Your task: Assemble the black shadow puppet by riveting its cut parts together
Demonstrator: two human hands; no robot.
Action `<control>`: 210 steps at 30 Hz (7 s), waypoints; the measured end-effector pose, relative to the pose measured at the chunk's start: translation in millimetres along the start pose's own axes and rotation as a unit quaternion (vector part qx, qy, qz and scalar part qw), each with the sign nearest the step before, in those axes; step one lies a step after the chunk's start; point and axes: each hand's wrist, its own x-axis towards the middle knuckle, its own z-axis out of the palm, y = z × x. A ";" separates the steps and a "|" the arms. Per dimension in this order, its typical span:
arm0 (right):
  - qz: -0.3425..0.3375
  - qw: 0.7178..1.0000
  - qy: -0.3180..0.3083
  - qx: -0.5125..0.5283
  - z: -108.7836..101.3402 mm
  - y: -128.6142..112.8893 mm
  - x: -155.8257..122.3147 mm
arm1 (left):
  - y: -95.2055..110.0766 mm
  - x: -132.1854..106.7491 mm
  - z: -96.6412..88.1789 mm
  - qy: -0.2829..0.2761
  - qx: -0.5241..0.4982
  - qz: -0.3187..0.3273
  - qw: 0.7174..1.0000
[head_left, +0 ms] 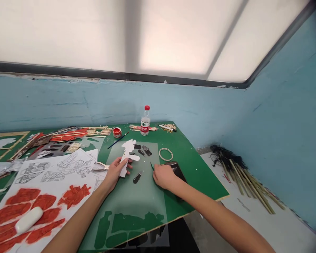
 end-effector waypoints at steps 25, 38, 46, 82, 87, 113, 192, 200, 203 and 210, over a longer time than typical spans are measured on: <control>-0.087 0.642 0.074 0.759 31.8 -73.4 87.3 | -14.6 2.6 -2.2 0.091 -0.047 0.057 0.993; -0.105 0.716 0.132 0.677 27.0 -56.3 88.9 | -18.2 -1.9 -1.3 0.112 0.097 0.100 0.984; -0.102 0.718 0.114 0.679 24.3 -50.7 86.1 | -16.0 -1.1 -10.5 0.089 0.073 0.072 0.991; -0.406 0.851 0.314 0.113 31.2 35.4 69.6 | -2.7 -7.8 -16.8 -0.124 0.046 -0.193 0.972; -0.410 0.849 0.316 0.109 32.2 35.3 69.9 | -1.3 -7.8 -17.4 -0.121 0.039 -0.213 0.969; -0.413 0.856 0.271 0.155 36.3 40.3 67.0 | 0.7 -10.5 -16.6 -0.127 0.112 -0.211 0.963; -0.459 0.826 0.289 0.154 33.4 40.9 69.4 | 14.6 -12.2 -18.3 -0.262 0.259 -0.171 0.914; -0.403 0.861 0.264 0.165 32.3 42.0 63.1 | 10.8 -13.5 -17.8 -0.244 0.267 -0.162 0.918; -0.413 0.849 0.279 0.175 32.6 43.7 62.5 | 10.1 -15.0 -16.0 -0.209 0.244 -0.172 0.931; -0.431 0.826 0.330 0.150 29.2 42.9 63.4 | 11.9 -17.3 -5.8 -0.186 0.133 -0.177 0.957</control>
